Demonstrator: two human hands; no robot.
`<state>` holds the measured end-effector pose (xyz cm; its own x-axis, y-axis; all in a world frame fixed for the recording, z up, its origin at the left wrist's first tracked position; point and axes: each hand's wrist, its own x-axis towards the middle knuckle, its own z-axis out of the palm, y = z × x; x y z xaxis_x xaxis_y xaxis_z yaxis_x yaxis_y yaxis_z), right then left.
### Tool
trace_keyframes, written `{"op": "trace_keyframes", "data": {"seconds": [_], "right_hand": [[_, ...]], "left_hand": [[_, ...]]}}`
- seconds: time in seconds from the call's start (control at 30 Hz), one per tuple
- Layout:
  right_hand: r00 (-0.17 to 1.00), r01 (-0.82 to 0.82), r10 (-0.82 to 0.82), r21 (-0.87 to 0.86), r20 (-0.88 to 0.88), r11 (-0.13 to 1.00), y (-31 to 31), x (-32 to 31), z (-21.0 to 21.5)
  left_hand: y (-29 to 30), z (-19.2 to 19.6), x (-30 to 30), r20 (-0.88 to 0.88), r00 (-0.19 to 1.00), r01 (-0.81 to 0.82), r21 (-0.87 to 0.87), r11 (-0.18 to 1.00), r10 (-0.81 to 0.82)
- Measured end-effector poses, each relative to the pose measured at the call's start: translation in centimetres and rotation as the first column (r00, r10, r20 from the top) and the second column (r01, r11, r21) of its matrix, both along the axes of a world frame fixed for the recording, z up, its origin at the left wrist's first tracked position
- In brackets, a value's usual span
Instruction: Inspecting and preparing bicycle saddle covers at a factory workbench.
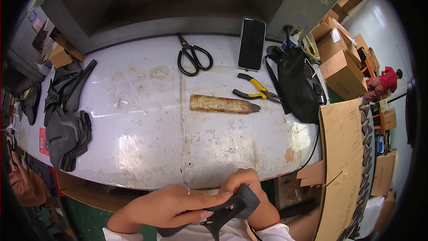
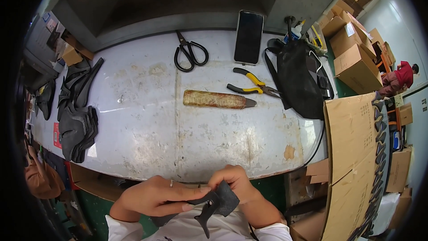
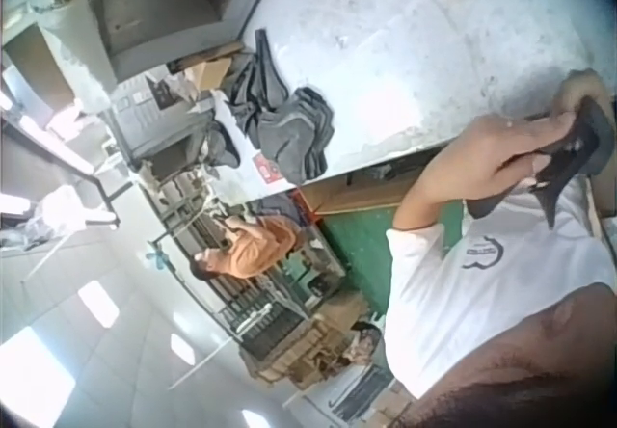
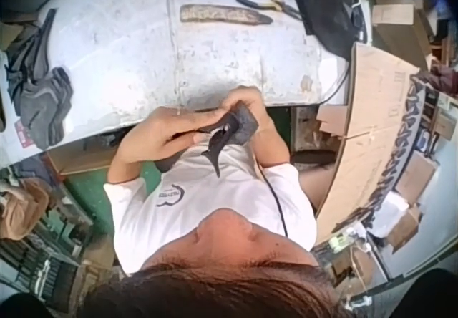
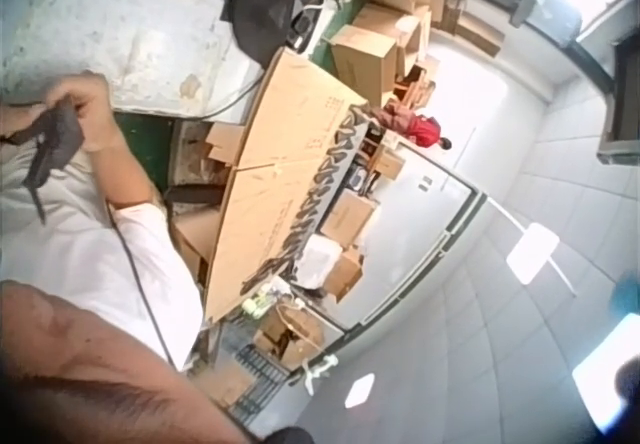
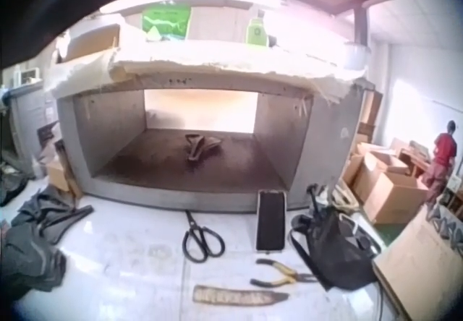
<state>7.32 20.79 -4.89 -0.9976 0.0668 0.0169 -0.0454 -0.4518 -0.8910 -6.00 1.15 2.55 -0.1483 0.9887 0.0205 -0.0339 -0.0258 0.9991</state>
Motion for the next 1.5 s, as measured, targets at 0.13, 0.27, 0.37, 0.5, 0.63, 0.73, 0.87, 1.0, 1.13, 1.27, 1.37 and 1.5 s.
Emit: {"op": "trace_keyframes", "data": {"seconds": [0.13,0.27,0.37,0.5,0.63,0.73,0.87,1.0,1.13,1.27,1.37,1.5], "right_hand": [[0.995,-0.01,0.031,-0.204,0.096,0.979,-0.9,0.2,0.3],[0.985,0.13,-0.151,-0.217,-0.08,0.968,-2.2,-0.6,0.6],[0.954,0.289,-0.277,0.111,-0.116,0.951,-2.3,1.3,-0.4],[0.953,0.3,-0.303,-0.106,-0.009,0.948,-2.0,1.8,0.2],[0.988,-0.064,0.113,-0.384,0.108,0.921,-0.6,0.3,2.0],[0.977,-0.145,0.169,-0.173,0.134,0.974,-0.3,0.7,0.3],[0.956,-0.073,0.166,-0.351,0.243,0.933,-1.0,0.8,0.7],[0.971,0.0,0.073,-0.302,0.228,0.953,-1.2,1.1,0.4],[0.93,0.242,-0.18,-0.165,0.322,0.956,-2.0,2.7,-1.3],[0.945,0.217,-0.122,-0.301,0.304,0.929,-2.0,2.2,-0.6],[0.989,0.0,0.014,-0.099,0.147,0.995,-0.9,1.5,0.7],[0.984,-0.173,0.137,-0.401,-0.115,0.899,0.8,0.3,0.1]], "left_hand": [[0.0,0.5,0.0,-0.282,0.959,0.012,-0.082,0.997,-0.034],[0.0,-0.4,0.9,-0.008,0.999,-0.052,-0.097,0.994,0.051],[-0.1,-1.1,1.8,-0.043,0.991,-0.125,-0.033,0.992,0.124],[-0.1,-1.1,1.0,0.085,0.996,-0.026,-0.135,0.99,0.038],[-0.8,-1.2,1.4,-0.026,0.996,-0.091,-0.05,0.995,0.09],[-1.2,-1.2,1.9,0.018,0.986,-0.165,-0.088,0.982,0.167],[-1.0,-1.4,2.1,0.04,0.984,-0.168,-0.133,0.977,0.175],[-0.7,-1.1,2.6,0.02,0.975,-0.222,-0.038,0.974,0.222],[-0.9,-1.0,1.9,-0.078,0.987,-0.144,-0.06,0.988,0.139],[-0.9,-0.4,2.2,-0.128,0.982,-0.151,-0.085,0.985,0.14],[-0.7,-0.3,2.3,-0.162,0.971,-0.193,-0.107,0.975,0.175],[-0.5,-1.0,2.2,0.033,0.992,-0.115,-0.078,0.99,0.118]]}}
